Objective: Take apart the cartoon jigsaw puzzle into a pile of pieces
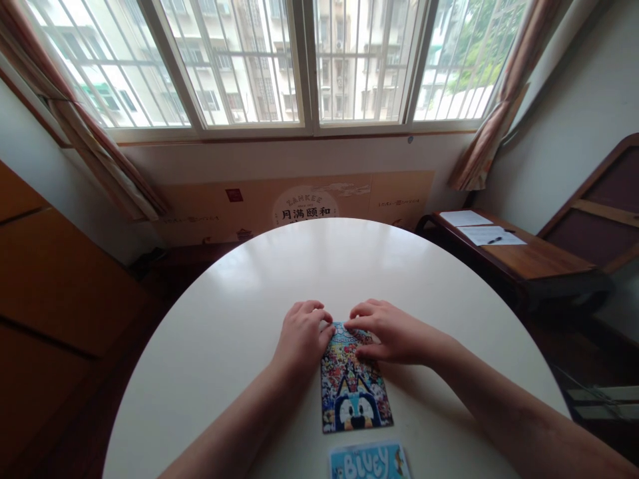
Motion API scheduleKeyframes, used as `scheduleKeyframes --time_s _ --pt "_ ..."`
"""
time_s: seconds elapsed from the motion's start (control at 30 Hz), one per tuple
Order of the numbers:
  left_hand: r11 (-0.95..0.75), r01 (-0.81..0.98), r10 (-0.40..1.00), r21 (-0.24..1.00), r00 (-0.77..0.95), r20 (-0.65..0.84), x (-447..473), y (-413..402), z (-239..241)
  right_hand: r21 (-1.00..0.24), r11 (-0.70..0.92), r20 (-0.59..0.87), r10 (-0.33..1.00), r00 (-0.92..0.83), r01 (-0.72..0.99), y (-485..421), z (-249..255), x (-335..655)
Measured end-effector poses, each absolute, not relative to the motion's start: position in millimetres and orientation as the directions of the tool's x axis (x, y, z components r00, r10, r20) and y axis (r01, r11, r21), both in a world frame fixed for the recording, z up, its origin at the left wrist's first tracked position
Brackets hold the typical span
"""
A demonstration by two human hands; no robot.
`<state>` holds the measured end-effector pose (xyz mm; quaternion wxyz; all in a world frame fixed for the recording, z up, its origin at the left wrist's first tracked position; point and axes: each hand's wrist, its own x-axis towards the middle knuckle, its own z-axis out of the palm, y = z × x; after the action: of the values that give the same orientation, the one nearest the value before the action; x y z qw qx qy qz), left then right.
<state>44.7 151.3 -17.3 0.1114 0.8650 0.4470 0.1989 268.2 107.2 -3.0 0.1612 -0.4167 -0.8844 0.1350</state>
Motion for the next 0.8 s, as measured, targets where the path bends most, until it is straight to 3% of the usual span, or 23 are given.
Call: scheduleKeyframes --time_s 0.4,0.8 --pt "-0.627 0.682 0.778 0.375 0.569 0.266 38.3 156.7 -16.4 -0.379 0.617 0.173 0.779 -0.602 0.69 108.2 -2.1 268.0" --pt "-0.693 0.663 0.721 0.283 0.627 0.295 35.8 162.4 -16.5 -0.372 0.613 0.173 0.783 -0.597 0.697 108.0 -2.1 267.2"
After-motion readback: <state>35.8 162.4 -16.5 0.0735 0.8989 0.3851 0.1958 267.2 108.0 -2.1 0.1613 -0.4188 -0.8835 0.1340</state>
